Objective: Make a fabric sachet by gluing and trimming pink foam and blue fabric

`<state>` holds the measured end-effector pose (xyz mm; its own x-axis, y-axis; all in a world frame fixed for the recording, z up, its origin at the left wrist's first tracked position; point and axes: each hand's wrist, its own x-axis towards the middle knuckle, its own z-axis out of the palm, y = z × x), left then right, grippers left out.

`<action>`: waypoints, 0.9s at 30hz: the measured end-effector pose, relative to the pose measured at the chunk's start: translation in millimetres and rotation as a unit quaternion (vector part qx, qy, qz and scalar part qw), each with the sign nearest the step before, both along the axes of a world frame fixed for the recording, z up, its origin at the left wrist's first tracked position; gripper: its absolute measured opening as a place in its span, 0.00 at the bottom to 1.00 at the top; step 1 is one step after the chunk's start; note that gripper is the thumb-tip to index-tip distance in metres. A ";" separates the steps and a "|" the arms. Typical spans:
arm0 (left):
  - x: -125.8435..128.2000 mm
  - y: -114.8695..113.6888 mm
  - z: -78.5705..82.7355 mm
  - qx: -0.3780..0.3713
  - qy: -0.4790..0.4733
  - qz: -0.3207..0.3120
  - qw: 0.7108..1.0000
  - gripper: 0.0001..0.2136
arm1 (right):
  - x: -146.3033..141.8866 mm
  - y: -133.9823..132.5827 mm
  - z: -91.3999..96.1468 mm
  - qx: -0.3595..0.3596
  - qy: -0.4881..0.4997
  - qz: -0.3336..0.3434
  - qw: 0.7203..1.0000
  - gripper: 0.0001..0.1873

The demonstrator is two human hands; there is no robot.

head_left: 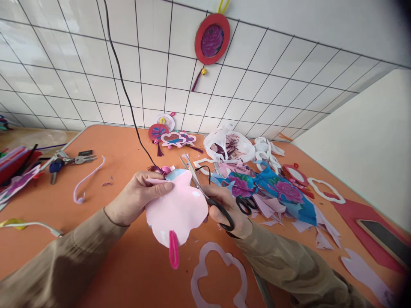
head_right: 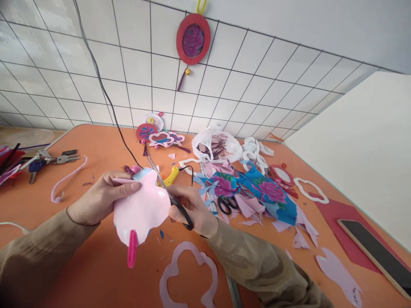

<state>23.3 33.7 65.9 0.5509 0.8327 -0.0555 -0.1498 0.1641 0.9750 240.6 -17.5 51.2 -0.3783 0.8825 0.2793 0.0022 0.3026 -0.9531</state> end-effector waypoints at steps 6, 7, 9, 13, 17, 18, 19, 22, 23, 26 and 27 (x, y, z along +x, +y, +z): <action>0.5 -0.1 1.7 0.008 0.002 -0.005 1.000 0.20 | 1.0 -0.2 -3.2 0.007 0.014 0.005 1.000 0.26; 0.1 0.1 1.6 0.009 0.004 -0.006 1.000 0.20 | 0.9 -0.2 -2.9 0.008 0.015 0.006 1.000 0.25; -1.2 1.0 1.2 0.014 0.008 -0.005 1.000 0.21 | 0.4 -0.5 -2.0 0.008 0.016 0.006 1.000 0.25; -6.4 4.8 0.6 0.033 0.019 -0.016 0.999 0.23 | -1.1 -0.8 0.5 -0.001 0.014 0.004 1.000 0.25; -10.8 7.0 4.9 0.059 0.040 -0.018 0.997 0.25 | -1.9 -1.0 3.1 -0.001 0.017 0.013 1.000 0.24; -11.5 7.1 6.6 0.064 0.048 -0.015 0.997 0.26 | -1.8 -1.2 3.1 0.000 0.016 0.015 1.000 0.24; -12.1 7.1 8.3 0.068 0.055 -0.011 0.996 0.26 | -1.5 -1.4 2.6 -0.001 0.016 0.015 1.000 0.25; -14.1 7.7 12.3 0.082 0.080 -0.008 0.993 0.25 | 0.6 -2.0 -1.3 -0.015 0.020 0.004 1.000 0.25; -15.0 8.2 13.0 0.086 0.088 -0.011 0.992 0.24 | 1.7 -2.0 -2.7 -0.020 0.022 0.002 1.000 0.25; -18.4 9.8 14.6 0.094 0.105 -0.024 0.990 0.23 | 5.6 -1.3 -2.6 -0.024 0.036 0.013 0.999 0.25; -19.5 10.1 15.3 0.097 0.107 -0.029 0.989 0.23 | 7.0 -0.8 -0.7 -0.022 0.044 0.022 0.999 0.25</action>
<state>3.8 43.9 81.2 0.5903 0.8069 -0.0192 0.0679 -0.0260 0.9974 247.7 -18.3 50.5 -0.3936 0.8774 0.2744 -0.0939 0.2585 -0.9614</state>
